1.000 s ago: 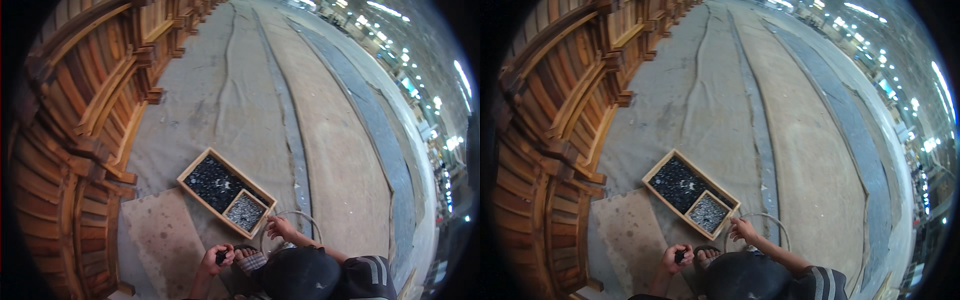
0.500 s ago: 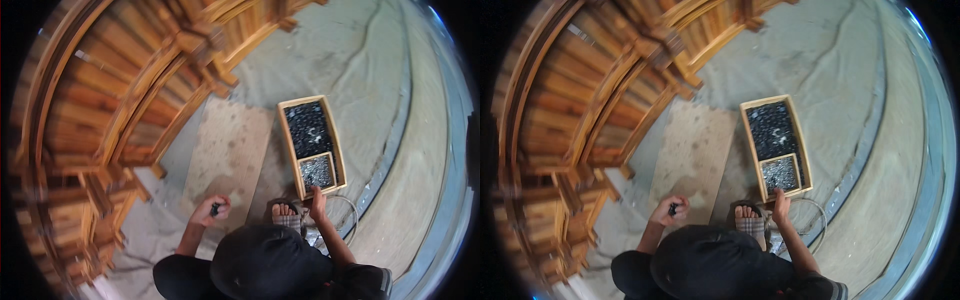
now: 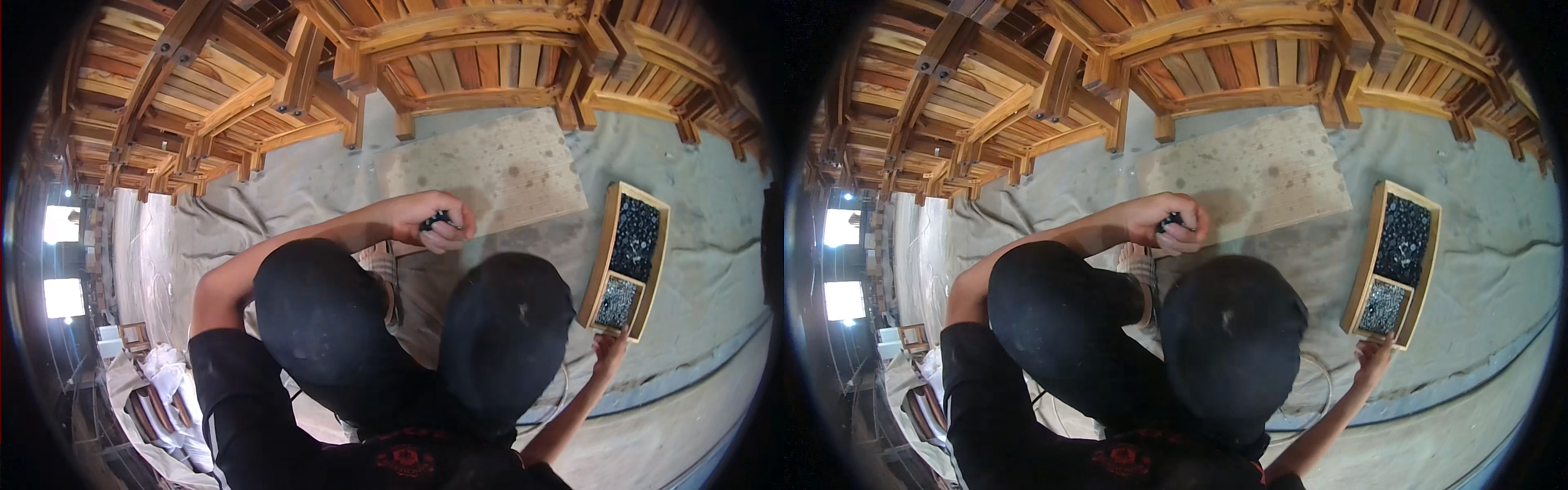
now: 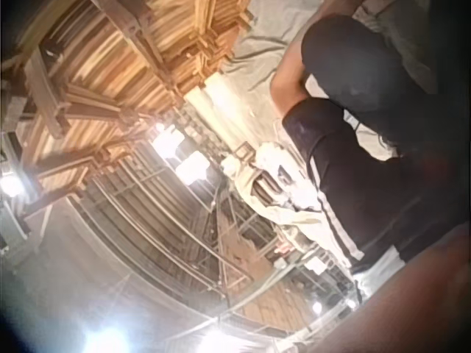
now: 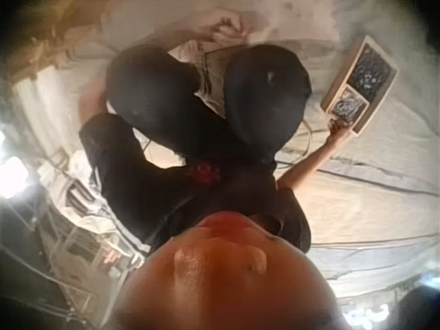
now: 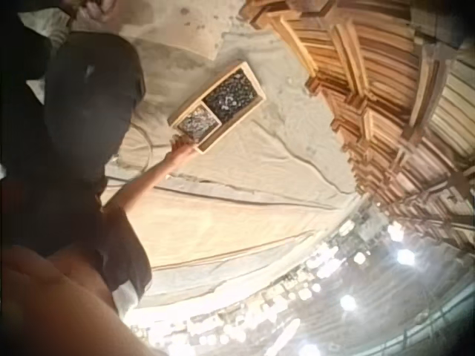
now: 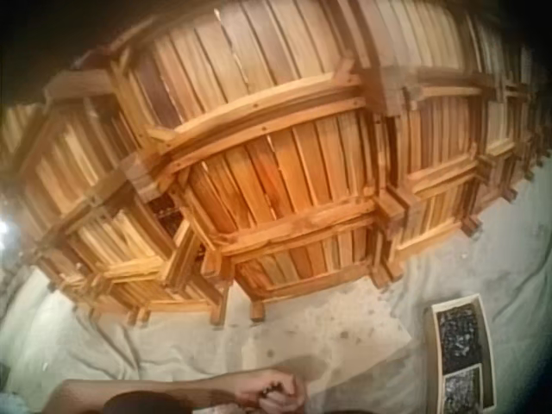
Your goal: Assembling wooden furniture components using a pneumatic screwdriver and screws.
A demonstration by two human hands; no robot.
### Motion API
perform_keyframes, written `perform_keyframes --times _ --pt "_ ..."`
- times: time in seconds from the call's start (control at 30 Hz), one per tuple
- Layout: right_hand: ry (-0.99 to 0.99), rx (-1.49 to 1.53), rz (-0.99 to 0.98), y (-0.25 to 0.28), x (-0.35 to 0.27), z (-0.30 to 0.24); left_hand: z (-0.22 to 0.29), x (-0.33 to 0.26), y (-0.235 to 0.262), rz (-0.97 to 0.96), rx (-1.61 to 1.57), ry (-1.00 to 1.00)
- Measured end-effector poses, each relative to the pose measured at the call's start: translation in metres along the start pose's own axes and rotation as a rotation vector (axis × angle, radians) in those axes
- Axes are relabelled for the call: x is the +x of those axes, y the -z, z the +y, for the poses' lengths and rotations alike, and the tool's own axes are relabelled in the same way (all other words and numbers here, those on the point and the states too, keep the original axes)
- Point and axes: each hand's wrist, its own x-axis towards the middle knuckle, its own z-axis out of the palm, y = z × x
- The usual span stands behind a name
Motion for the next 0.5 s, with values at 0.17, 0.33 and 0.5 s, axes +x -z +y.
perform_keyframes --times 0.17,0.33,0.5 --pt "0.417 -0.513 -0.01 -0.021 -0.063 -0.003 0.004 0.044 -0.001 -0.123 -0.037 0.091" --pt "0.612 -0.705 -0.236 -0.19 -0.094 -0.047 0.003 0.029 0.025 -0.025 0.084 0.122" --pt "0.953 -0.708 -0.623 -0.312 -0.076 -0.055 0.009 0.014 0.015 0.155 0.052 -0.037"
